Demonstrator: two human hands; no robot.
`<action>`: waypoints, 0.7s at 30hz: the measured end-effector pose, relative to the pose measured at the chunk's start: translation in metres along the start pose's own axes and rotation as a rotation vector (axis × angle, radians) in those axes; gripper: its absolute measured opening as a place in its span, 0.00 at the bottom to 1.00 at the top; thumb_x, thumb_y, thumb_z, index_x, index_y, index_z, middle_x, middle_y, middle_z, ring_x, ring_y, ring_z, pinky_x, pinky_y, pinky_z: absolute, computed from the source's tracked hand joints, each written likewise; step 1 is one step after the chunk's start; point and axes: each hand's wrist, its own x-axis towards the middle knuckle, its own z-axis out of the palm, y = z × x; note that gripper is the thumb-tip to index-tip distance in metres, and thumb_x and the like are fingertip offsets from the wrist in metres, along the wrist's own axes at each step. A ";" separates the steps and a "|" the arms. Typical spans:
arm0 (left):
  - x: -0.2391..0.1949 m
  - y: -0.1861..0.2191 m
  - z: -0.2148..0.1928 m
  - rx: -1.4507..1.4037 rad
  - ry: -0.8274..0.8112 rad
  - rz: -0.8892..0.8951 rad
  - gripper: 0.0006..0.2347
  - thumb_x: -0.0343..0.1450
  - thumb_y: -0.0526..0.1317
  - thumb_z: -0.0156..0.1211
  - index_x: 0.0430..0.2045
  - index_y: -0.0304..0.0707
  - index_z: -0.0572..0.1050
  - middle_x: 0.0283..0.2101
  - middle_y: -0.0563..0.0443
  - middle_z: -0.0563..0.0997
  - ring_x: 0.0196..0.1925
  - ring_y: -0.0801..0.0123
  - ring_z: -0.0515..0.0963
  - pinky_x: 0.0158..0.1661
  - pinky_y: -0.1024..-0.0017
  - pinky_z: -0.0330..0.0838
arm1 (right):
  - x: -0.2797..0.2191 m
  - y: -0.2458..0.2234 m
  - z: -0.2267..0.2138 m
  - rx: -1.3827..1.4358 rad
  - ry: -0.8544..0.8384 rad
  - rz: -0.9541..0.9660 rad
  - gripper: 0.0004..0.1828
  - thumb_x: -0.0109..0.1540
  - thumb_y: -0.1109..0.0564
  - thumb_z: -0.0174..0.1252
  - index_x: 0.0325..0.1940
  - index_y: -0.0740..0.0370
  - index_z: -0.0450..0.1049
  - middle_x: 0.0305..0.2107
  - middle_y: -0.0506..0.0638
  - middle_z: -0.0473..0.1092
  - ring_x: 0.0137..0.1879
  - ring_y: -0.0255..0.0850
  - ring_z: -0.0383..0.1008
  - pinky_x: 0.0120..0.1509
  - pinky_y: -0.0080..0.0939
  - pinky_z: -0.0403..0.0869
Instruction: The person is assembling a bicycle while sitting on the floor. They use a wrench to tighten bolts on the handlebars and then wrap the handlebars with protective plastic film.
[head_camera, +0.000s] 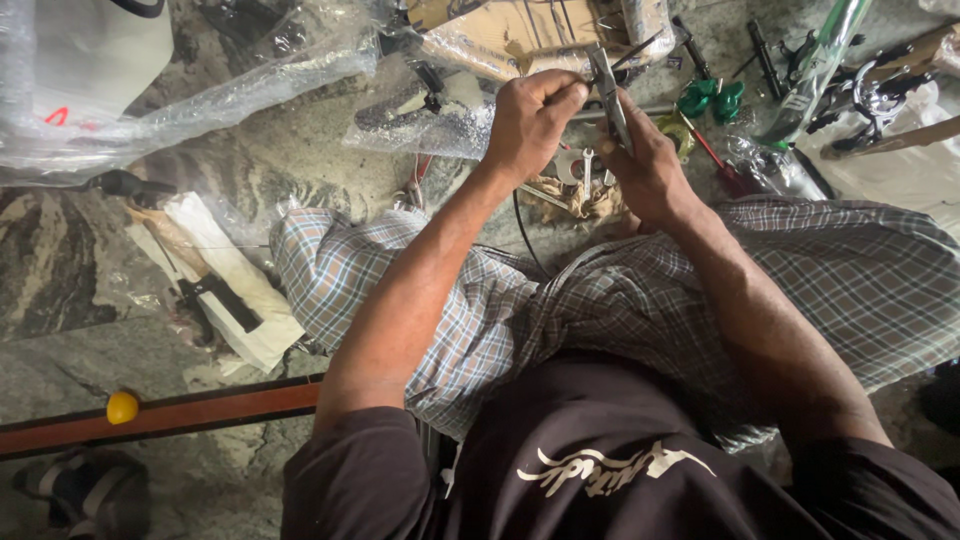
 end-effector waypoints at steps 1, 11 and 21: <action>0.000 0.001 0.000 -0.011 0.003 -0.005 0.10 0.75 0.42 0.58 0.33 0.36 0.84 0.24 0.57 0.81 0.20 0.81 0.70 0.22 0.77 0.63 | 0.000 0.001 0.000 -0.004 0.002 -0.012 0.35 0.70 0.58 0.54 0.81 0.63 0.53 0.58 0.60 0.68 0.63 0.47 0.69 0.68 0.47 0.68; -0.004 0.014 -0.003 -0.062 0.006 -0.008 0.08 0.75 0.38 0.59 0.36 0.35 0.84 0.23 0.58 0.80 0.22 0.83 0.70 0.23 0.76 0.63 | -0.003 0.006 0.004 -0.087 -0.027 -0.028 0.38 0.71 0.58 0.53 0.83 0.62 0.47 0.64 0.66 0.65 0.69 0.56 0.67 0.70 0.52 0.69; -0.008 0.013 -0.005 -0.037 0.017 0.009 0.08 0.75 0.38 0.59 0.33 0.35 0.83 0.21 0.60 0.76 0.21 0.82 0.67 0.22 0.75 0.60 | -0.003 0.010 0.005 -0.121 -0.055 -0.100 0.39 0.72 0.59 0.53 0.85 0.58 0.44 0.58 0.65 0.67 0.61 0.51 0.72 0.62 0.49 0.74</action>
